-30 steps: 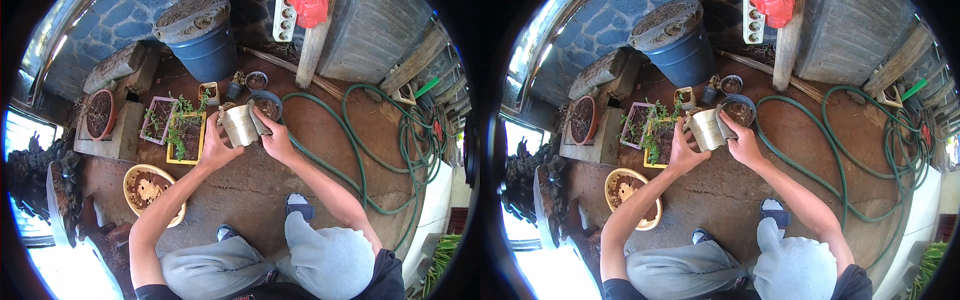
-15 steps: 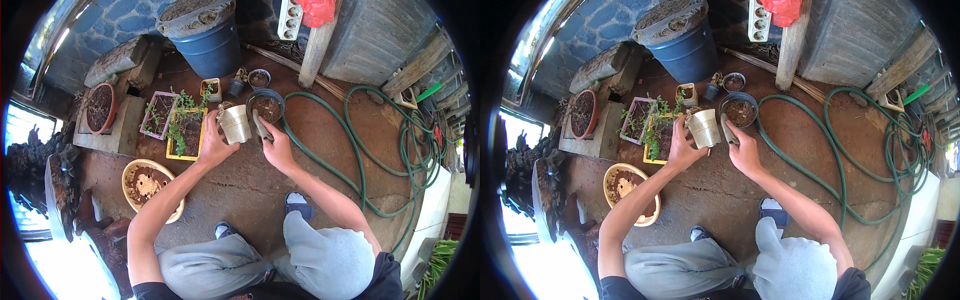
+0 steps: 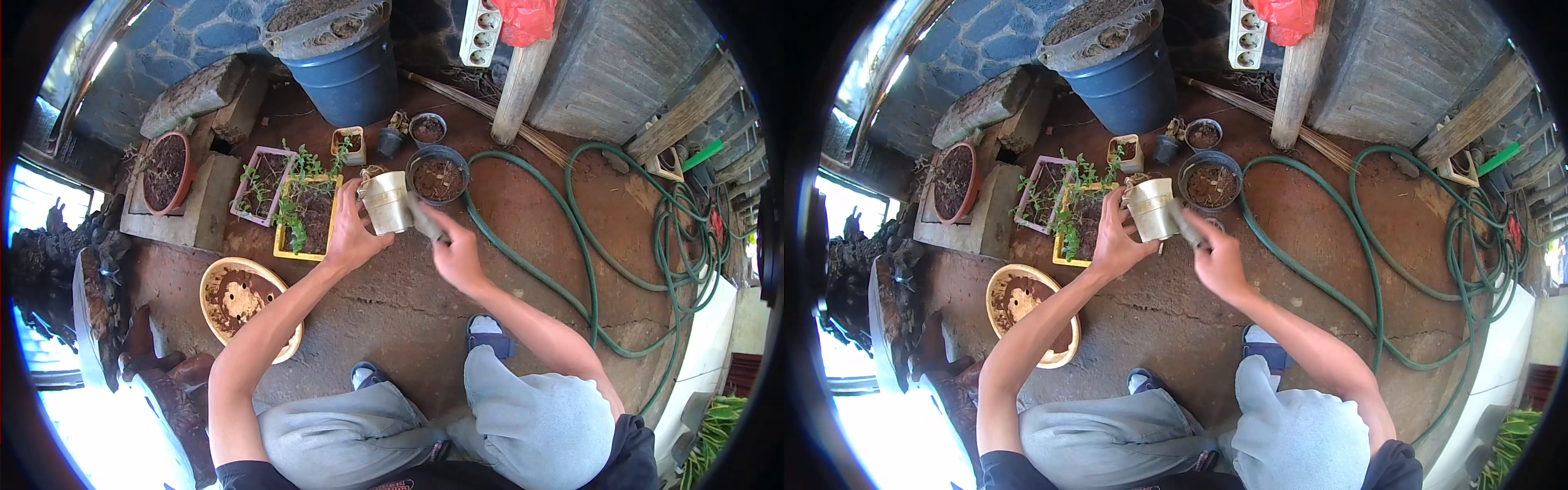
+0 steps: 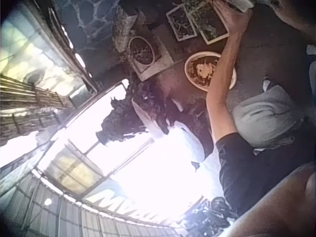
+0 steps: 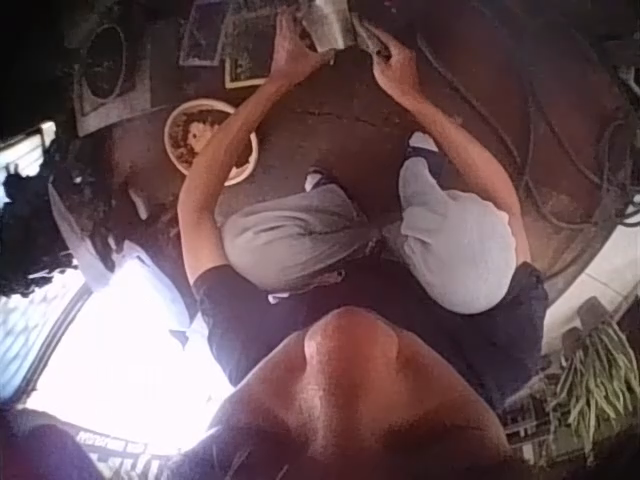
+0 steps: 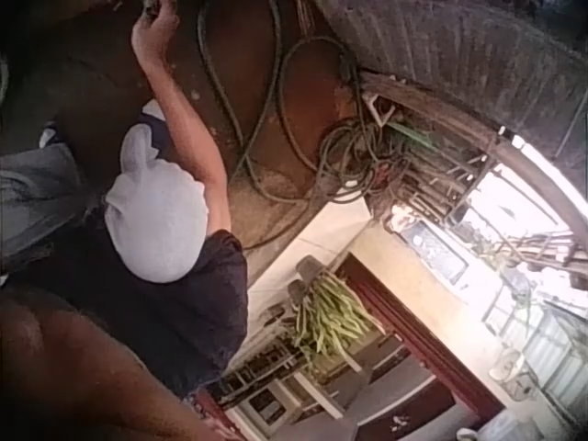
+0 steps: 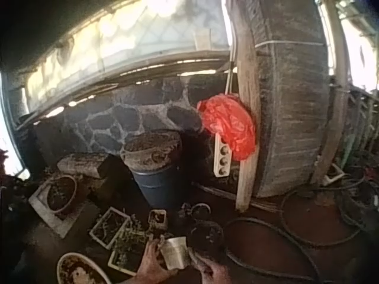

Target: Cleaning a small plastic plant pot with a cloth and then moving it near other plants.

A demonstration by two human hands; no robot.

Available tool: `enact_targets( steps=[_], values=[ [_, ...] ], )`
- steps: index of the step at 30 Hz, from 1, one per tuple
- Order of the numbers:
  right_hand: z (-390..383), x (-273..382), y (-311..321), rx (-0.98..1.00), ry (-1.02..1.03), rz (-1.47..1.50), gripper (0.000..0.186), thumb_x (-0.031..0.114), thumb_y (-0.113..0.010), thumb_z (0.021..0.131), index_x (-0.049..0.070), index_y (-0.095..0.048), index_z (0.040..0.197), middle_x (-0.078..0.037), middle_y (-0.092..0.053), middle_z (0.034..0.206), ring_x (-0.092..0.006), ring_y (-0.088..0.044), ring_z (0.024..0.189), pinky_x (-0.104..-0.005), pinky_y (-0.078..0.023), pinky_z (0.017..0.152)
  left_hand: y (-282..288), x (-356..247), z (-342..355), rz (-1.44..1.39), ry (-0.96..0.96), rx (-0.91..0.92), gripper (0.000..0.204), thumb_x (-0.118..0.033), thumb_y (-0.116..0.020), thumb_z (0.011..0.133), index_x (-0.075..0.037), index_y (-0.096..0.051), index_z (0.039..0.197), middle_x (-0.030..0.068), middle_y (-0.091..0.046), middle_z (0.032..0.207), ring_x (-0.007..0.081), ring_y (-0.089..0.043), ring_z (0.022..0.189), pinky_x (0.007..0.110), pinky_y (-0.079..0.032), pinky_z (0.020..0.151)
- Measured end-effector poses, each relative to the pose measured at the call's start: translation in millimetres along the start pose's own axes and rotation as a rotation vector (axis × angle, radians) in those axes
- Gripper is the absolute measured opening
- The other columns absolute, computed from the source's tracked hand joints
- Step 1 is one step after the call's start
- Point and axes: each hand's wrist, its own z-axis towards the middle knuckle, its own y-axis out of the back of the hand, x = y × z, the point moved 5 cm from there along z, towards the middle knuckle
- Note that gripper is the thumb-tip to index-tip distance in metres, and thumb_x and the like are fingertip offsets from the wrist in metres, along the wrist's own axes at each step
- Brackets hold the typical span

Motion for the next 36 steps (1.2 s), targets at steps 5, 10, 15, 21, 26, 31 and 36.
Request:
enact_targets(
  steps=[5, 10, 15, 21, 26, 31, 36],
  values=[
    [30, -44, 22, -0.113, -0.071, -0.009, 0.035, 0.008, -0.060, 0.107, 0.000, -0.067, 0.140, -0.016, -0.077, 0.125, -0.0238, -0.074, 0.112, -0.0370, -0.056, 0.102, -4, -4, -2, -0.096, 0.001, 0.051, 0.121, -0.009, -0.096, 0.065, 0.004, -0.024, 0.161, 0.0201, -0.036, 0.156, 0.0370, -0.054, 0.144, 0.044, -0.065, 0.105],
    [24, -53, -5, 0.078, -0.604, 0.991, 0.036, 0.022, -0.058, 0.112, 0.003, -0.061, 0.142, -0.013, -0.072, 0.132, -0.0243, -0.073, 0.116, -0.0505, -0.058, 0.103, -12, -23, 0, -0.107, -0.137, 0.095, 0.123, -0.013, -0.098, 0.064, 0.002, -0.025, 0.162, 0.0194, -0.038, 0.157, 0.0378, -0.057, 0.142, 0.045, -0.063, 0.107],
    [17, -49, -5, 0.167, -0.553, 1.019, 0.049, 0.040, -0.064, 0.110, 0.004, -0.057, 0.143, -0.012, -0.069, 0.134, -0.0235, -0.069, 0.124, -0.0529, -0.057, 0.105, -14, -19, -3, -0.045, -0.172, 0.145, 0.127, -0.016, -0.099, 0.064, -0.001, -0.023, 0.165, 0.0188, -0.039, 0.160, 0.0368, -0.058, 0.141, 0.047, -0.059, 0.111],
    [20, -48, 4, 0.094, -0.535, 1.000, 0.060, 0.020, -0.084, 0.098, 0.004, -0.052, 0.146, -0.012, -0.069, 0.133, -0.0243, -0.069, 0.124, -0.0483, -0.060, 0.103, -11, -21, 1, 0.081, -0.275, 0.138, 0.131, -0.019, -0.098, 0.065, -0.002, -0.018, 0.167, 0.0211, -0.035, 0.166, 0.0361, -0.047, 0.151, 0.047, -0.050, 0.122],
    [22, -46, 3, 0.028, -0.541, 1.009, 0.069, 0.011, -0.091, 0.090, 0.004, -0.050, 0.145, -0.014, -0.069, 0.132, -0.0262, -0.071, 0.122, -0.0475, -0.062, 0.102, -6, -29, 1, 0.187, -0.293, 0.129, 0.137, -0.023, -0.101, 0.065, -0.003, -0.014, 0.169, 0.0210, -0.032, 0.169, 0.0376, -0.044, 0.152, 0.049, -0.046, 0.123],
    [20, -45, 0, -0.029, -0.605, 1.022, 0.069, 0.008, -0.092, 0.088, 0.004, -0.051, 0.144, -0.016, -0.069, 0.131, -0.0274, -0.071, 0.121, -0.0470, -0.062, 0.102, -1, -24, 0, 0.130, -0.231, 0.114, 0.137, -0.028, -0.103, 0.066, -0.003, -0.015, 0.169, 0.0218, -0.030, 0.171, 0.0395, -0.039, 0.156, 0.051, -0.040, 0.126],
    [19, -50, 5, -0.074, -0.532, 0.938, 0.070, 0.008, -0.093, 0.086, 0.002, -0.053, 0.142, -0.017, -0.069, 0.131, -0.0274, -0.071, 0.120, -0.0455, -0.062, 0.102, -4, -48, 1, 0.590, -0.500, 0.159, 0.133, -0.033, -0.102, 0.064, -0.004, -0.023, 0.167, 0.0202, -0.032, 0.171, 0.0401, -0.033, 0.159, 0.052, -0.034, 0.130]
  ],
)
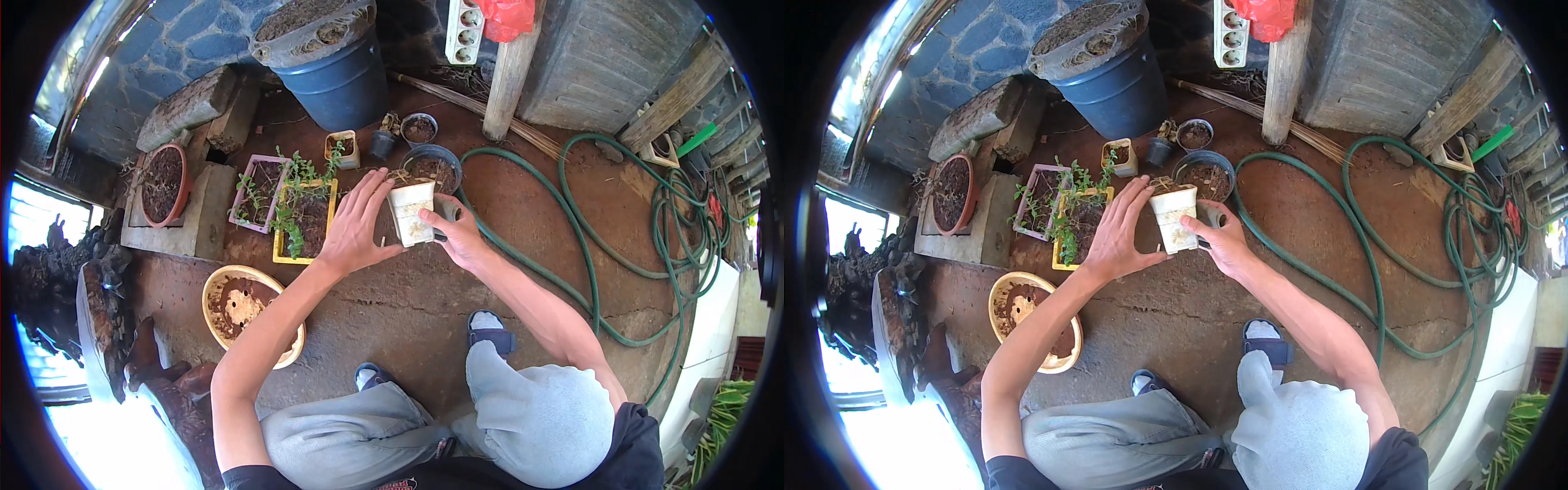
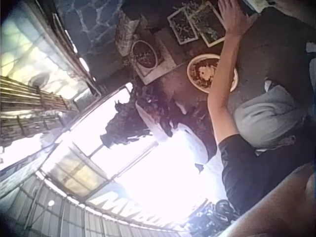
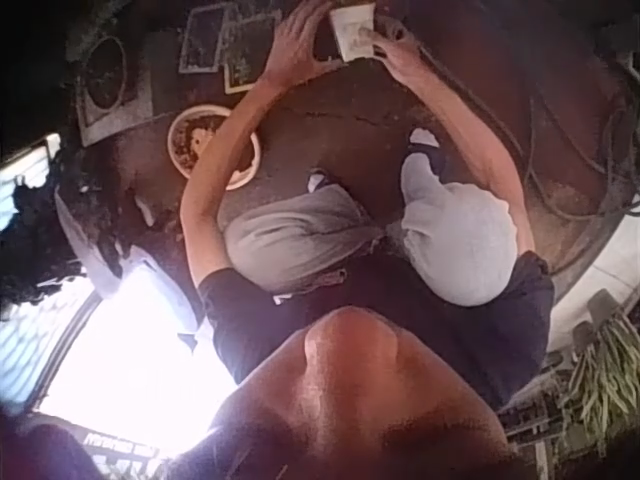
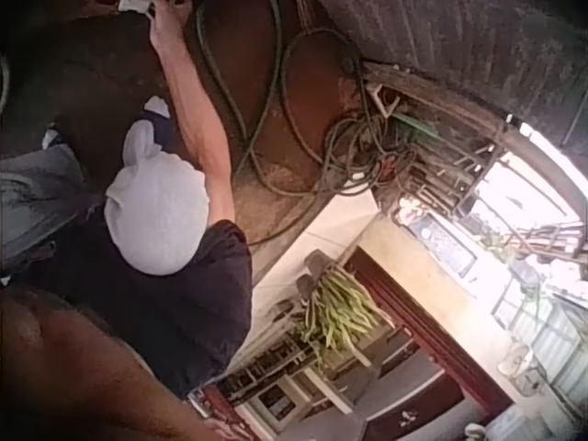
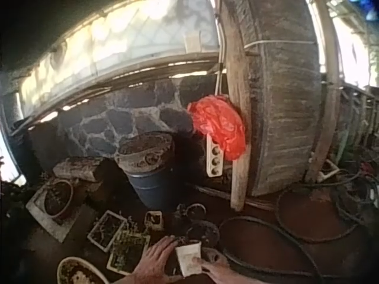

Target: Cleaning a small plastic plant pot with a cloth and then moving it near other plants.

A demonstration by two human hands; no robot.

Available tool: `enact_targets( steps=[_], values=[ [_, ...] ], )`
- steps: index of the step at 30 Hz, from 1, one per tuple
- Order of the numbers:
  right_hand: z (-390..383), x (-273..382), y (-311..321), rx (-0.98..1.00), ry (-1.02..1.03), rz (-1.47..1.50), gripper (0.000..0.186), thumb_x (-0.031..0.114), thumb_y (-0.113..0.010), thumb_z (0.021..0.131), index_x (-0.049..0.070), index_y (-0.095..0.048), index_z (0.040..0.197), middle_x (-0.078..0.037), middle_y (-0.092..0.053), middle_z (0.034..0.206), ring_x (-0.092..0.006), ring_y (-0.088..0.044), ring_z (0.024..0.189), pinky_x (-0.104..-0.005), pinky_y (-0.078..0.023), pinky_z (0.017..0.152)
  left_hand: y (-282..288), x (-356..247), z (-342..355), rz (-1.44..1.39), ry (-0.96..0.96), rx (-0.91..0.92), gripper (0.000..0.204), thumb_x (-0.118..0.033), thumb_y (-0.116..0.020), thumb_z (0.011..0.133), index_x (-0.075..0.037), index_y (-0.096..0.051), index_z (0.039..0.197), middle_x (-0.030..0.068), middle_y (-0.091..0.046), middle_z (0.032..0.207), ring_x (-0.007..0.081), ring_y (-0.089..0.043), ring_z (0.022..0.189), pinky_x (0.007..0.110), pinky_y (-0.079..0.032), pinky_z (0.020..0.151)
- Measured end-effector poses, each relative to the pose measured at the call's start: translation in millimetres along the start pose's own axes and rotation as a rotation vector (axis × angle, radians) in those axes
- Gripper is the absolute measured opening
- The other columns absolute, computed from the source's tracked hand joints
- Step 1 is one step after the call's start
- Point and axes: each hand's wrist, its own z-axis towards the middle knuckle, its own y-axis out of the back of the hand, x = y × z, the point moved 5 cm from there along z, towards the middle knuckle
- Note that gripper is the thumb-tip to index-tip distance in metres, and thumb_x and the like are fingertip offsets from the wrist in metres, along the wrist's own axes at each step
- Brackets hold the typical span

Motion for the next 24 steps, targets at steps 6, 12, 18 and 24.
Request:
enact_targets(
  steps=[6, 12, 18, 24],
  values=[
    [-3, -3, -16, -0.019, -0.017, -0.019, 0.069, 0.009, -0.093, 0.087, -0.001, -0.053, 0.141, -0.017, -0.068, 0.131, -0.0251, -0.068, 0.123, -0.0425, -0.059, 0.105, -8, 0, 5, -0.063, 0.113, -0.018, 0.133, -0.029, -0.101, 0.061, -0.003, -0.024, 0.166, 0.0193, -0.031, 0.173, 0.0401, -0.032, 0.160, 0.051, -0.033, 0.131],
    [4, 1, -13, 0.000, 0.114, -0.177, 0.049, 0.012, -0.082, 0.099, -0.002, -0.059, 0.140, -0.014, -0.070, 0.134, -0.0206, -0.067, 0.121, -0.0373, -0.055, 0.106, -8, 16, 2, -0.164, 0.194, -0.086, 0.130, -0.022, -0.100, 0.059, -0.002, -0.026, 0.164, 0.0216, -0.038, 0.168, 0.0414, -0.044, 0.152, 0.050, -0.041, 0.126],
    [6, 14, -11, -0.044, 0.262, -0.530, 0.034, 0.016, -0.064, 0.111, -0.001, -0.066, 0.140, -0.012, -0.075, 0.130, -0.0176, -0.068, 0.119, -0.0337, -0.052, 0.105, -3, 25, -3, -0.194, 0.176, -0.150, 0.128, -0.022, -0.102, 0.058, -0.003, -0.029, 0.162, 0.0207, -0.042, 0.166, 0.0422, -0.049, 0.147, 0.050, -0.045, 0.122],
    [-10, 28, -44, -0.040, 0.433, -0.764, 0.042, 0.009, -0.063, 0.108, -0.001, -0.062, 0.149, -0.020, -0.071, 0.142, -0.0245, -0.067, 0.132, -0.0357, -0.049, 0.111, -8, 19, -3, -0.162, 0.204, -0.097, 0.125, -0.024, -0.102, 0.059, -0.004, -0.032, 0.160, 0.0189, -0.040, 0.168, 0.0437, -0.046, 0.149, 0.051, -0.043, 0.124]
  ],
)
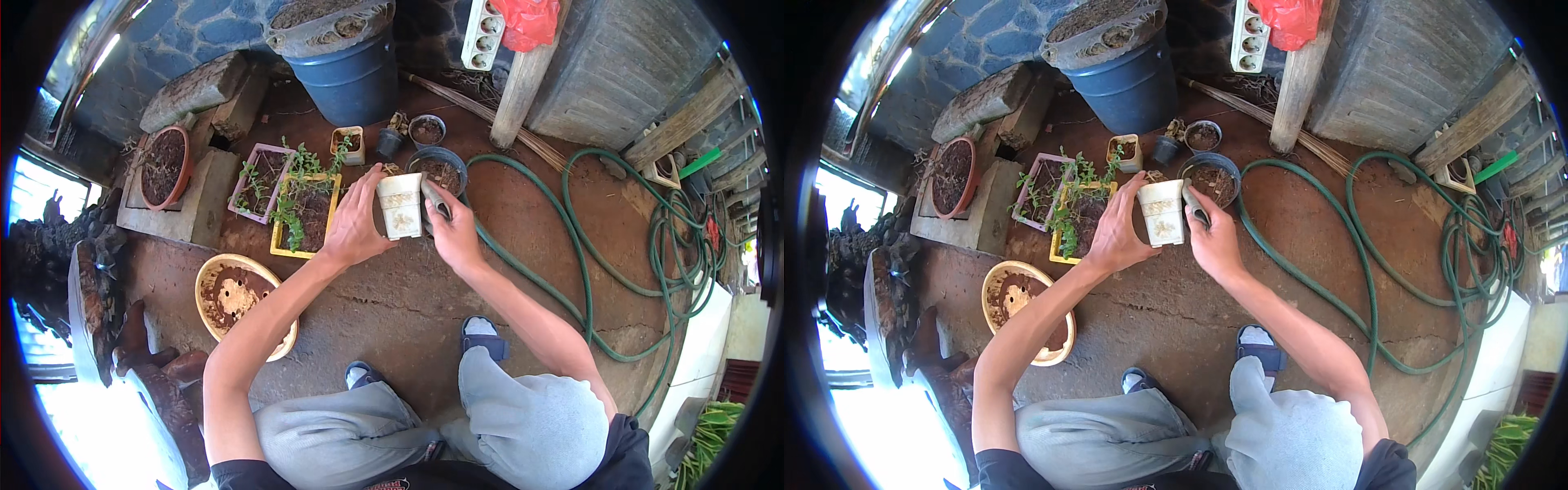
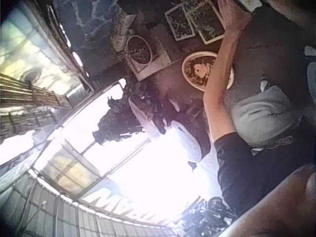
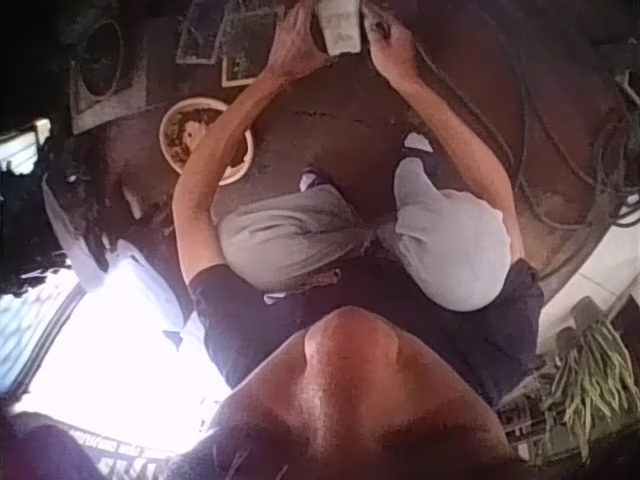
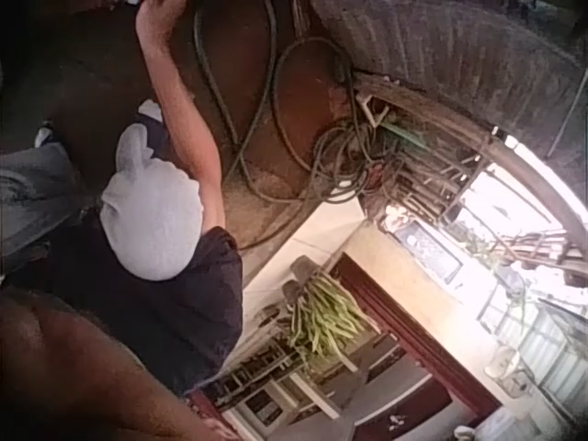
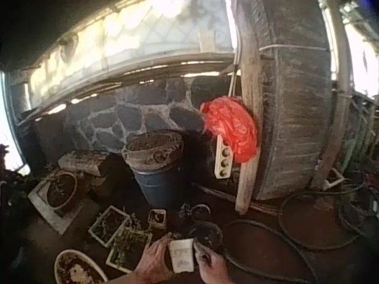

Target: Cleaning a small plastic plant pot with a cloth and then moving it near other plants.

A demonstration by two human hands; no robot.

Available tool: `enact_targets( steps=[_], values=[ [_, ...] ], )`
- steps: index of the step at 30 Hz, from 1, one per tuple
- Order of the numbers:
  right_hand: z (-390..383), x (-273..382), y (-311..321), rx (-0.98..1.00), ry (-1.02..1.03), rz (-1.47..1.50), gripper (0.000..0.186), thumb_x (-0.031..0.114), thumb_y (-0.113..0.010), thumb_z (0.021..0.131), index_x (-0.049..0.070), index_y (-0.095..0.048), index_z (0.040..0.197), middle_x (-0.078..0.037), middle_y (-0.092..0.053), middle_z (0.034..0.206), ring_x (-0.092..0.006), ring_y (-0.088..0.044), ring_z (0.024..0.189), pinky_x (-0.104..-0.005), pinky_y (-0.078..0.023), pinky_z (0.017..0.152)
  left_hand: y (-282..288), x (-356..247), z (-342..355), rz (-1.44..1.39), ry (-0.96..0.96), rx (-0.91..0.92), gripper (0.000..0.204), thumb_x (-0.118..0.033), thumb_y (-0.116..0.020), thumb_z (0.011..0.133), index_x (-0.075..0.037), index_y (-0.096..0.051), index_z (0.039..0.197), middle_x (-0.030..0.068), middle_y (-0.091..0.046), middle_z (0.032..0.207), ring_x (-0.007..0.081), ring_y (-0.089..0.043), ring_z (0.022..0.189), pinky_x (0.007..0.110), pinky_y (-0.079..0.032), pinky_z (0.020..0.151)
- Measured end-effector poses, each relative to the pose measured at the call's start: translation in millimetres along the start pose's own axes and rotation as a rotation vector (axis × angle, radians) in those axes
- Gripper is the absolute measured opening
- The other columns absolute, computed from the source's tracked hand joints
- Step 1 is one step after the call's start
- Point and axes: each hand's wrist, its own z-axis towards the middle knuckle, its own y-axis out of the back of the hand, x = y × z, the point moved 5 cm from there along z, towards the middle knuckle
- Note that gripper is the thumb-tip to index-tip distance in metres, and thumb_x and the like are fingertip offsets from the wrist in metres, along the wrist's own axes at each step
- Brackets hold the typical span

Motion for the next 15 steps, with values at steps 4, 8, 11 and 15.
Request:
enact_targets(
  steps=[4, 8, 11, 15],
  values=[
    [-21, 18, -8, 0.003, 0.159, -0.028, 0.052, -0.002, -0.062, 0.104, 0.002, -0.057, 0.155, -0.019, -0.059, 0.158, -0.0244, -0.056, 0.147, -0.0352, -0.043, 0.120, -3, 0, -2, 0.047, 0.034, 0.001, 0.123, -0.021, -0.101, 0.058, -0.004, -0.033, 0.159, 0.0210, -0.043, 0.165, 0.0434, -0.046, 0.148, 0.051, -0.042, 0.124],
    [-27, 16, -7, 0.047, 0.301, -0.152, 0.072, -0.020, -0.054, 0.089, 0.003, -0.056, 0.157, -0.017, -0.052, 0.166, -0.0287, -0.047, 0.154, -0.0359, -0.040, 0.124, -4, -7, -1, 0.031, 0.021, 0.002, 0.122, -0.020, -0.100, 0.058, -0.003, -0.033, 0.159, 0.0229, -0.044, 0.161, 0.0446, -0.047, 0.145, 0.053, -0.042, 0.122],
    [-24, 12, 0, -0.042, 0.299, -0.129, 0.075, -0.021, -0.053, 0.086, 0.004, -0.056, 0.157, -0.017, -0.050, 0.167, -0.0289, -0.047, 0.154, -0.0347, -0.041, 0.123, -7, -9, -5, 0.103, 0.047, 0.023, 0.123, -0.020, -0.101, 0.054, -0.004, -0.035, 0.157, 0.0228, -0.046, 0.158, 0.0440, -0.047, 0.144, 0.052, -0.041, 0.124],
    [-32, 4, -16, 0.183, 0.497, -0.512, 0.085, -0.020, -0.062, 0.079, 0.009, -0.056, 0.158, -0.014, -0.041, 0.173, -0.0357, -0.030, 0.163, -0.0572, -0.030, 0.131, -19, -10, -12, 0.115, 0.021, 0.112, 0.120, -0.022, -0.100, 0.056, -0.002, -0.036, 0.156, 0.0227, -0.045, 0.157, 0.0438, -0.047, 0.143, 0.052, -0.042, 0.123]
  ],
)
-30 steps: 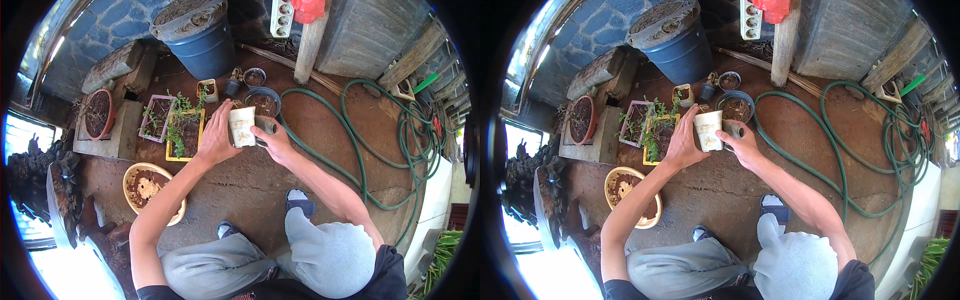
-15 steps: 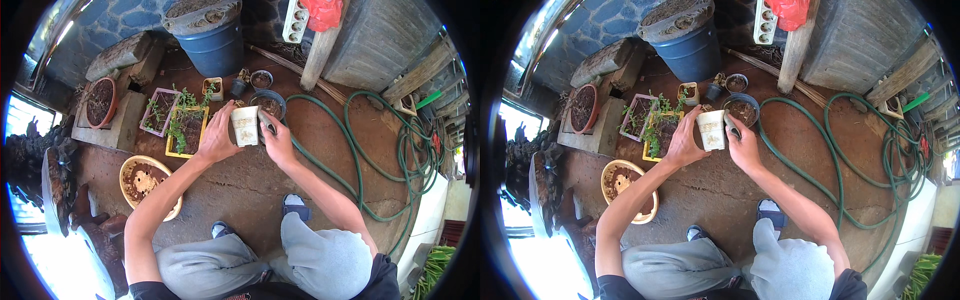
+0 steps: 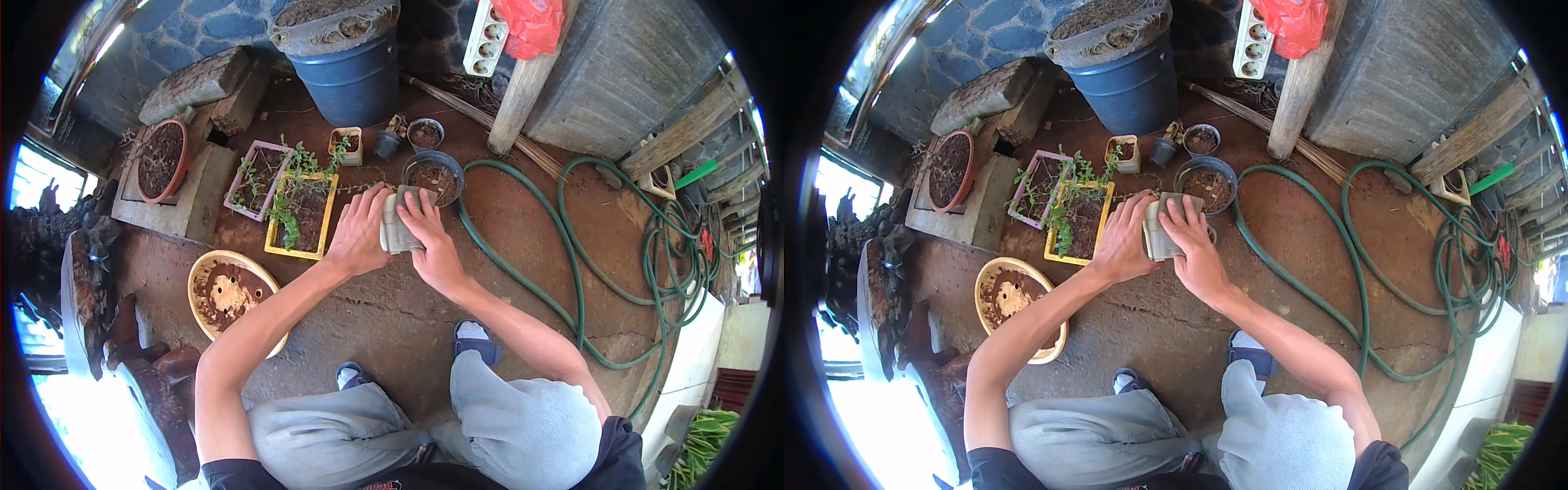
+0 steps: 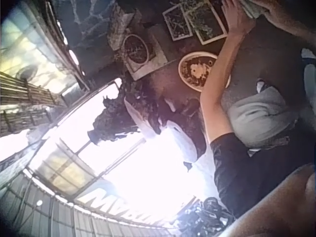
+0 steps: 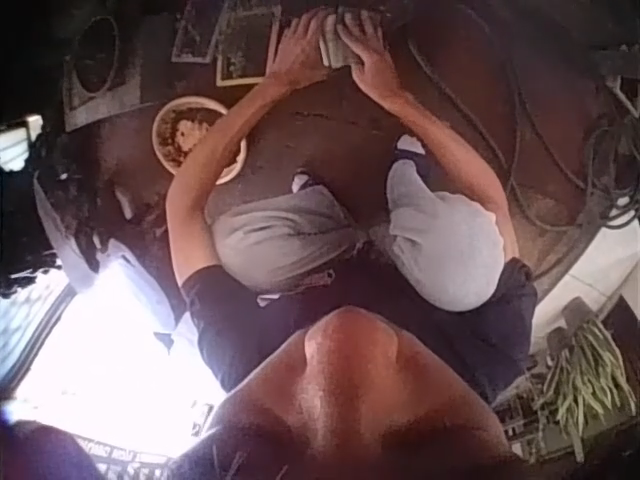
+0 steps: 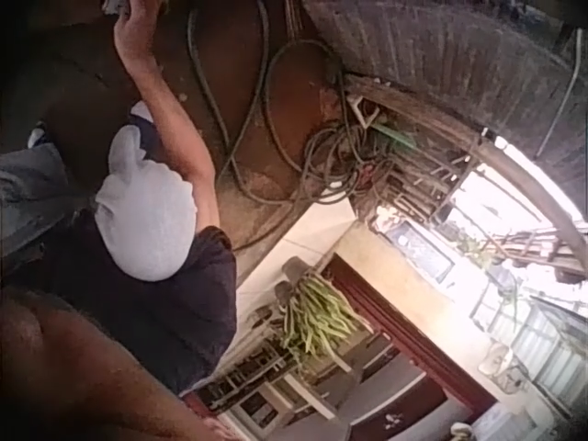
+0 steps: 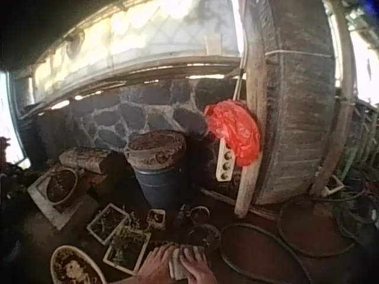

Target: Cleaning a small plastic plant pot with a cloth and then moving it near other plants.

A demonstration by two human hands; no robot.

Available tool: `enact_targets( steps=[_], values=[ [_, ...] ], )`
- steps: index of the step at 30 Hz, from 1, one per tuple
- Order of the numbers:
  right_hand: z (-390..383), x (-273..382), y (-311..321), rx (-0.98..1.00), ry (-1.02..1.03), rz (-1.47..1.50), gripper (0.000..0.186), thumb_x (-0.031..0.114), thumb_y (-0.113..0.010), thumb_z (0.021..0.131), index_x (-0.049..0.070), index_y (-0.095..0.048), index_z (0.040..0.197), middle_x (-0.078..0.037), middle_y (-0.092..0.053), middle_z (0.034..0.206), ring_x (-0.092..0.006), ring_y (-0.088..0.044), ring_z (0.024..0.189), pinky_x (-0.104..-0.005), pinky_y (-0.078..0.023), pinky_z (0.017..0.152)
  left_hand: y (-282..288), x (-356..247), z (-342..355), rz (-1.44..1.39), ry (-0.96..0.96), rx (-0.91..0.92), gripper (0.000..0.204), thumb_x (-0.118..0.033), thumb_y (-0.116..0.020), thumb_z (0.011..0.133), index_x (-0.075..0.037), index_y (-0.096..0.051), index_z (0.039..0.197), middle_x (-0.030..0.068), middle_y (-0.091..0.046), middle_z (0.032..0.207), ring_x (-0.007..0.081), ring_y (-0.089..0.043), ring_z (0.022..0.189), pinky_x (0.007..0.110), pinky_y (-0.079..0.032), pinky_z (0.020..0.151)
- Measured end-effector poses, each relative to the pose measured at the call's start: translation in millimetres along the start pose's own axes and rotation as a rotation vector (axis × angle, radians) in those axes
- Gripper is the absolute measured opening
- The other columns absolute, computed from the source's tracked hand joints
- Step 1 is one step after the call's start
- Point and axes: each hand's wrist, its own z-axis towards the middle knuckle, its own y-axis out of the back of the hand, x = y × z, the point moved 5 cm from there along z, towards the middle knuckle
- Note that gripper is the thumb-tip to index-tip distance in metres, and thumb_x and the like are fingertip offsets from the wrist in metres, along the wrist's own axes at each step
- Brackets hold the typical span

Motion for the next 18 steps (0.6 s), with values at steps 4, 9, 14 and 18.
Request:
enact_targets(
  steps=[4, 9, 14, 18],
  values=[
    [-10, 6, -5, 0.080, 0.040, -0.088, 0.081, -0.019, -0.063, 0.080, 0.009, -0.059, 0.156, -0.012, -0.044, 0.171, -0.0367, -0.028, 0.164, -0.0607, -0.027, 0.132, -2, 5, -3, -0.017, 0.017, 0.005, 0.111, -0.017, -0.096, 0.061, -0.002, -0.037, 0.154, 0.0243, -0.044, 0.159, 0.0453, -0.048, 0.143, 0.052, -0.042, 0.122],
    [-28, 25, -17, 0.200, 0.133, -0.042, 0.073, -0.016, -0.065, 0.082, 0.007, -0.063, 0.151, -0.011, -0.052, 0.165, -0.0355, -0.034, 0.161, -0.0599, -0.033, 0.129, 3, 23, -3, 0.045, -0.039, -0.049, 0.106, -0.006, -0.090, 0.062, -0.001, -0.037, 0.154, 0.0254, -0.043, 0.162, 0.0462, -0.047, 0.144, 0.052, -0.041, 0.123],
    [-17, 1, 0, -0.050, 0.062, 0.332, 0.063, -0.017, -0.062, 0.087, 0.006, -0.065, 0.147, -0.015, -0.064, 0.153, -0.0346, -0.055, 0.148, -0.0487, -0.048, 0.121, 5, 16, -2, -0.009, -0.013, -0.056, 0.108, -0.012, -0.094, 0.063, 0.001, -0.037, 0.153, 0.0256, -0.045, 0.160, 0.0449, -0.049, 0.143, 0.051, -0.043, 0.122],
    [1, -26, 34, -0.359, -0.122, 0.290, 0.059, -0.017, -0.058, 0.092, 0.005, -0.063, 0.147, -0.019, -0.066, 0.148, -0.0357, -0.062, 0.141, -0.0415, -0.052, 0.117, 9, 22, -9, -0.207, 0.110, -0.071, 0.119, -0.021, -0.102, 0.060, 0.002, -0.034, 0.156, 0.0254, -0.048, 0.158, 0.0426, -0.052, 0.144, 0.049, -0.045, 0.122]
  ],
)
